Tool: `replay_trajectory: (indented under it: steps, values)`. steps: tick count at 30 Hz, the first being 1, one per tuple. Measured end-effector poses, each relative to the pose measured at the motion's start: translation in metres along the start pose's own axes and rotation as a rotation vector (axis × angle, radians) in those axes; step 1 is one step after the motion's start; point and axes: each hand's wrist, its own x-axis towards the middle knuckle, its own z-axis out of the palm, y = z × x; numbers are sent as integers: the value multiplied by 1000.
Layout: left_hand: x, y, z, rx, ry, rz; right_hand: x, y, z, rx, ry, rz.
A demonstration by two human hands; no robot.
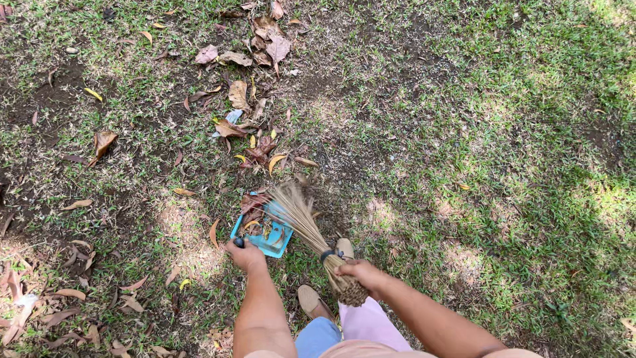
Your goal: The person sweeps dry leaves on a grassy lawn into a blue dustpan using a traditional straw broom. The person repeatedly sweeps small piles of leaves into the dustpan, gradually clearing the area.
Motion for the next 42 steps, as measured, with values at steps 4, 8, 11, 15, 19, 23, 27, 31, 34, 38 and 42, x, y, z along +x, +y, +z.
replay_trajectory:
  steps: [4, 8, 11, 15, 19, 23, 27, 31, 34, 38, 42]
  values:
    - [8, 15, 8, -137, 28, 35, -25, -15, -42, 87, 105, 44]
    - [21, 31, 8, -166, 63, 40, -40, -40, -90, -251, -21, -64]
    - [33, 40, 6, -157, 50, 6, -39, -68, -115, -234, 144, -171]
    - [41, 54, 9, -238, 150, 51, -8, -96, -101, -202, 212, -88]
    - [45, 59, 15, -172, 106, -22, 43, -102, -55, -210, 185, -22]
    - [52, 67, 28, -105, 70, -53, 62, -98, -31, -330, 148, 30]
    - [70, 72, 26, -67, 90, -31, 30, -125, -72, -343, 3, -30]
    - [78, 80, 23, 5, 75, -31, 3, -163, -113, -507, 43, -29]
    - [73, 86, 29, 48, 119, 21, 22, -184, -116, -571, 122, -2]
    - [64, 94, 46, -23, 92, -80, 85, -193, -81, -462, 208, -12]
    - [55, 98, 55, -28, 175, 6, 123, -180, -42, -571, 135, 41]
